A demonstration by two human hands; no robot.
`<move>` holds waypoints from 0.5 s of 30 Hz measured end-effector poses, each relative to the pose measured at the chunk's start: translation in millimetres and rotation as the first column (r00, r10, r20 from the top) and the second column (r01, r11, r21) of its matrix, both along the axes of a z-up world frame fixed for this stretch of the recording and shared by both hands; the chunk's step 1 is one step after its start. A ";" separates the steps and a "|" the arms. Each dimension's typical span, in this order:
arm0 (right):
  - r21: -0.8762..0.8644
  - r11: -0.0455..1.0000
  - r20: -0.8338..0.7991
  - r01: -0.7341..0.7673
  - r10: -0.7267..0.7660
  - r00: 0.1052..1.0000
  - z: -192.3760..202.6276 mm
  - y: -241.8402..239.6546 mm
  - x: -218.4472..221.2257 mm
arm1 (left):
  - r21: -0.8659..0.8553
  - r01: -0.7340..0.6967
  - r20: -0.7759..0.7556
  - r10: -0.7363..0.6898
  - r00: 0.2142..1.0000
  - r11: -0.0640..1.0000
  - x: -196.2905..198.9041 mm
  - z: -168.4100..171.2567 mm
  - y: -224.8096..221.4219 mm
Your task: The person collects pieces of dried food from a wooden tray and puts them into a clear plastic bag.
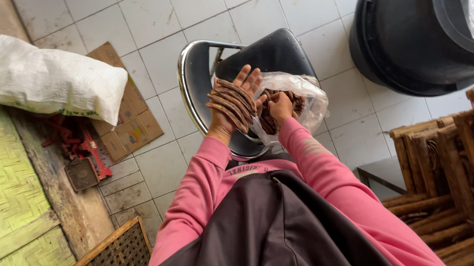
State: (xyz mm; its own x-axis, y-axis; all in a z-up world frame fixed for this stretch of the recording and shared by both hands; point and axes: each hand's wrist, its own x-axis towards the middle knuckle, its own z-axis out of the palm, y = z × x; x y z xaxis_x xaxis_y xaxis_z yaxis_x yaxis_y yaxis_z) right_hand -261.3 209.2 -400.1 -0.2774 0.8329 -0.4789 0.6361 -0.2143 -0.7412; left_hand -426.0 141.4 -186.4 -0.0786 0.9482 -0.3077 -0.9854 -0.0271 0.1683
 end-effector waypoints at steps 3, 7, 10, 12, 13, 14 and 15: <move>0.074 0.995 -0.007 0.063 -0.063 0.998 -8.7 -1.6 -20.7 | 0.020 -0.007 -0.024 0.008 1.000 1.000 2.4 12.8 -8.0; 0.104 0.972 -0.128 0.212 -0.198 0.972 -7.3 -18.1 -33.1 | 0.026 -0.032 -0.007 0.032 0.999 0.999 0.1 23.7 -18.9; 0.143 0.980 -0.186 0.141 -0.113 0.976 -5.5 -20.5 -28.9 | 0.023 -0.050 -0.007 0.050 0.999 0.999 2.3 23.6 -18.8; 0.166 0.984 -0.056 0.068 -0.060 0.997 -3.6 -24.8 -23.7 | 0.008 -0.051 -0.002 0.051 0.999 0.999 5.5 21.2 -19.8; 0.173 0.984 0.010 0.032 -0.035 0.999 -2.0 -26.4 -22.0 | 0.001 -0.046 0.004 0.046 0.999 0.999 7.4 19.6 -19.4; 0.154 0.988 0.039 -0.015 0.009 0.999 0.3 -26.8 -22.0 | -0.005 -0.038 0.009 0.038 0.999 0.999 7.6 18.3 -18.6; 0.133 0.989 0.066 -0.062 0.054 0.996 3.1 -26.5 -21.7 | 0.000 -0.032 0.014 0.032 0.999 0.999 8.0 17.4 -18.7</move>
State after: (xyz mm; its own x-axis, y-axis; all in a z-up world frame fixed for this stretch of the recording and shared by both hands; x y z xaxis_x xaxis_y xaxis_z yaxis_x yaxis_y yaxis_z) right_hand -282.9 182.8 -397.0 -0.3002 0.8742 -0.3816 0.6905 -0.0769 -0.7193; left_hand -418.1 122.7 -169.0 -0.1049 0.9454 -0.3085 -0.9862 -0.0590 0.1546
